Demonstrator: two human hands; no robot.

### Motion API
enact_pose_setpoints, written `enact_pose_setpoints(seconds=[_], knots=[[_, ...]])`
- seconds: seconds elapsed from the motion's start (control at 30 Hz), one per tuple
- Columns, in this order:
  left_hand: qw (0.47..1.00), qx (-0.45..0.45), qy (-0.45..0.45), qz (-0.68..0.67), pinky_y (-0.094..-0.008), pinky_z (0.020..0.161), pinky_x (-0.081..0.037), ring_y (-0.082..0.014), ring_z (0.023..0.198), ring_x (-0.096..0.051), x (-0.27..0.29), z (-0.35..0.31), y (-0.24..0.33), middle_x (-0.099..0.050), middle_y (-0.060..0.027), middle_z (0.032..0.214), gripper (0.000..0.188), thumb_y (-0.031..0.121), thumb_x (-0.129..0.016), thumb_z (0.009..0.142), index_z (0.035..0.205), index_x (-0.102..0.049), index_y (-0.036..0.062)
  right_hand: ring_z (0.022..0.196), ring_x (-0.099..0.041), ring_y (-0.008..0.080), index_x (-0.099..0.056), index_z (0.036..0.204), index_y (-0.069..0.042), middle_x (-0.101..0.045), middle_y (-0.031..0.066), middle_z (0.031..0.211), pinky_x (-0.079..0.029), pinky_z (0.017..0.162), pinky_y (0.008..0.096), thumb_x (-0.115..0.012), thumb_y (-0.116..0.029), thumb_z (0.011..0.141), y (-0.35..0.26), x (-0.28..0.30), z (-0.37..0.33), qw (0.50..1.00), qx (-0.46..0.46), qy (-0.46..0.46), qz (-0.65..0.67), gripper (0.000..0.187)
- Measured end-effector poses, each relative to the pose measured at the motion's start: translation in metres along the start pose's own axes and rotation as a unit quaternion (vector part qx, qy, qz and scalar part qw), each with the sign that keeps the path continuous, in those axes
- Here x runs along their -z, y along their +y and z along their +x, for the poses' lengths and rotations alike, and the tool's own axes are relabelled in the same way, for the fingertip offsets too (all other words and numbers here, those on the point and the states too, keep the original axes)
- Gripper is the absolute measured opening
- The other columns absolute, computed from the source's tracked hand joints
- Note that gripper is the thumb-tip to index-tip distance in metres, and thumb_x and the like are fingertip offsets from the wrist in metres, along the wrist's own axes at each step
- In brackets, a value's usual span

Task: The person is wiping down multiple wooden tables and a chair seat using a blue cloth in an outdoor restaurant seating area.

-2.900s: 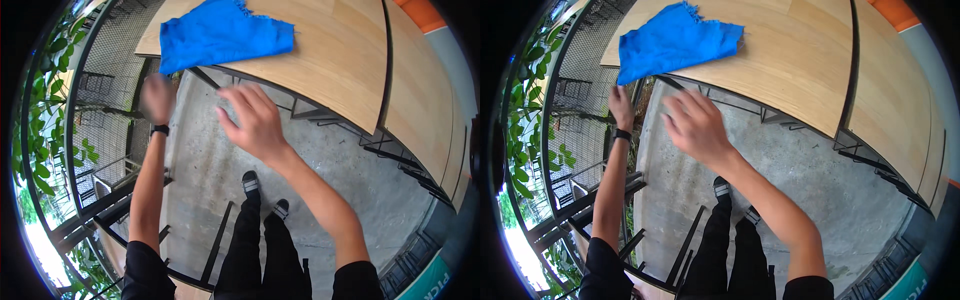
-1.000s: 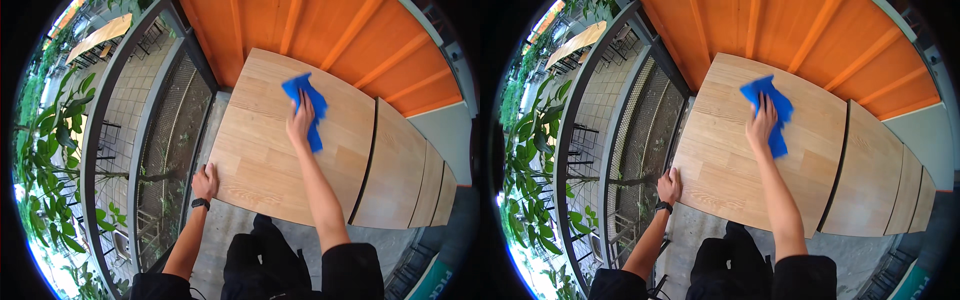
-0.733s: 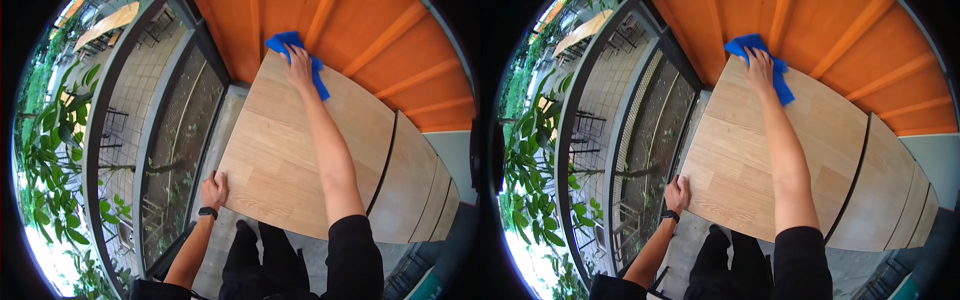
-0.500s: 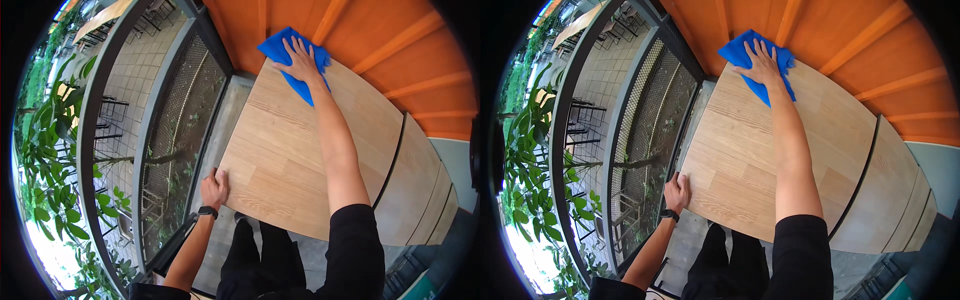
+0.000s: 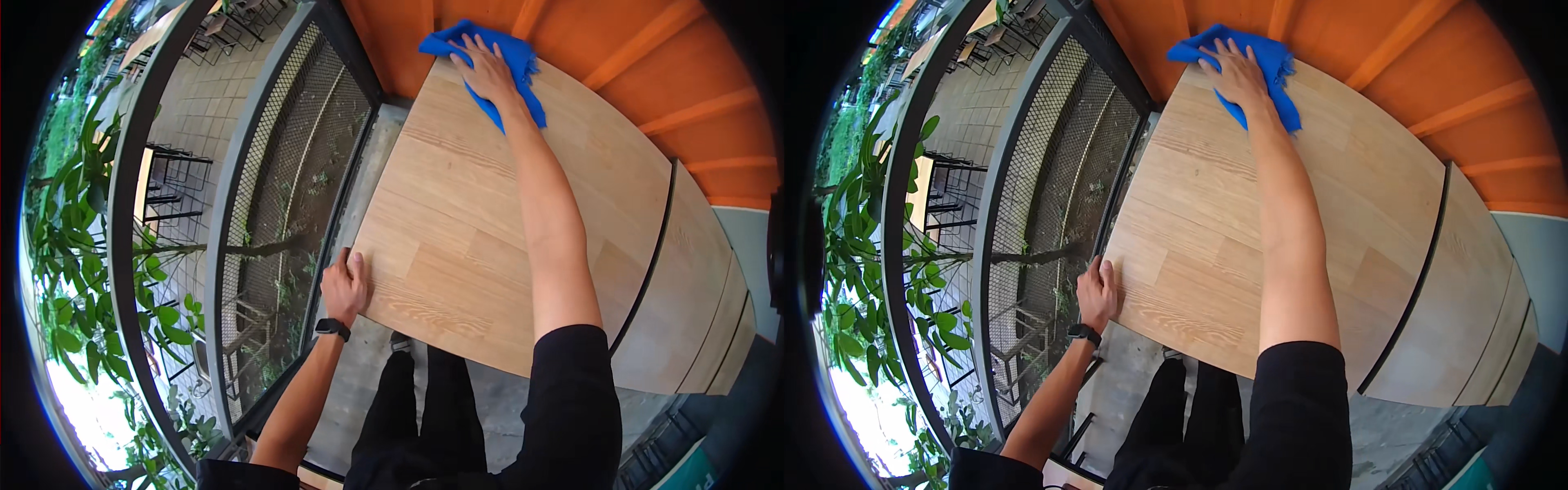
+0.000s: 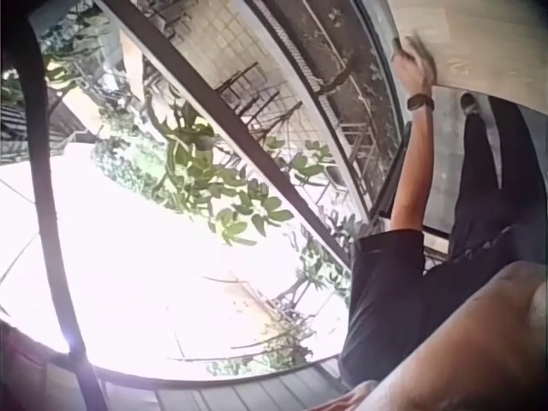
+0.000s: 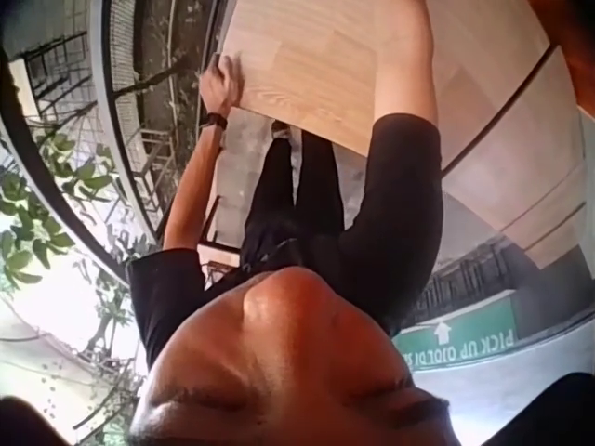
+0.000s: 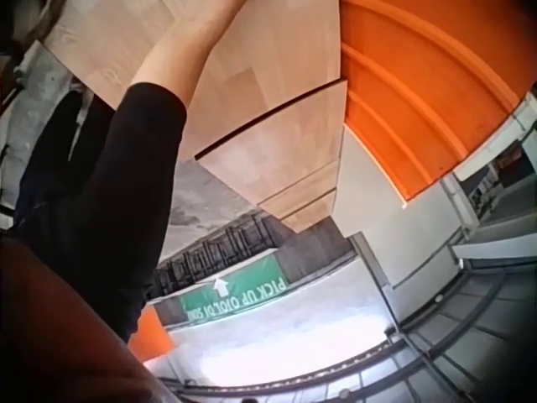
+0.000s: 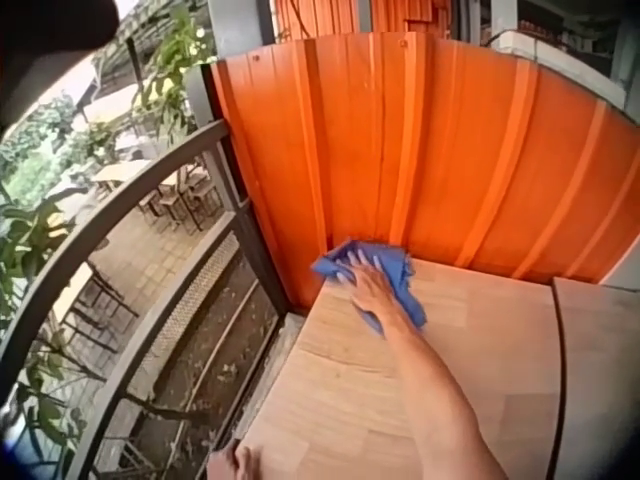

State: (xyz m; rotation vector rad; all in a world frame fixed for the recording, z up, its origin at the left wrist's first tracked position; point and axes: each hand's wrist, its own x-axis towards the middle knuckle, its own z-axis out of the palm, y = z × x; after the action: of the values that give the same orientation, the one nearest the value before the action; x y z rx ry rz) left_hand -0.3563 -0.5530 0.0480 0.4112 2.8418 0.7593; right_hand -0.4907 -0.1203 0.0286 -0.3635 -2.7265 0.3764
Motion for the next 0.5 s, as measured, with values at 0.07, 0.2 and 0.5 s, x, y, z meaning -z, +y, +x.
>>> enact_pose_setpoints(seconds=[0.07, 0.2, 0.5], knots=[[0.999, -0.005, -0.017, -0.027, -0.0491, 0.064, -0.048, -0.0448, 0.073, -0.063, -0.004, 0.0, 0.004, -0.063, -0.0289, 0.075, 0.049, 0.041, -0.044, 0.099, 0.113, -0.063, -0.0018, 0.142, -0.035, 0.0339, -0.054, 0.14, -0.02, -0.043, 0.0138, 0.151, -0.022, 0.119, 0.0476, -0.043, -0.045, 0.101, -0.008, -0.001, -0.017, 0.999, 0.039, 0.021, 0.025, 0.047], [0.993, -0.053, 0.036, -0.1, -0.0443, 0.075, -0.049, -0.0381, 0.085, -0.066, -0.011, 0.001, -0.024, -0.068, -0.0268, 0.093, 0.057, 0.048, -0.036, 0.102, 0.12, -0.059, -0.0003, 0.139, -0.038, 0.0383, -0.06, 0.133, -0.014, -0.047, 0.0144, 0.147, -0.028, 0.117, 0.0478, -0.053, -0.039, 0.097, -0.088, -0.002, -0.09, 0.992, 0.09, -0.007, 0.09, 0.044], [0.742, 0.173, -0.279, -0.584, -0.0399, 0.1, -0.042, -0.0272, 0.118, -0.056, 0.016, 0.049, -0.065, -0.051, -0.0206, 0.142, 0.103, 0.086, -0.012, 0.086, 0.141, -0.049, 0.0065, 0.141, -0.035, 0.0361, -0.057, 0.133, -0.007, -0.048, 0.0187, 0.145, -0.025, 0.119, 0.0492, -0.063, -0.007, 0.073, -0.217, 0.019, -0.239, 0.97, 0.134, -0.07, 0.189, 0.061]])
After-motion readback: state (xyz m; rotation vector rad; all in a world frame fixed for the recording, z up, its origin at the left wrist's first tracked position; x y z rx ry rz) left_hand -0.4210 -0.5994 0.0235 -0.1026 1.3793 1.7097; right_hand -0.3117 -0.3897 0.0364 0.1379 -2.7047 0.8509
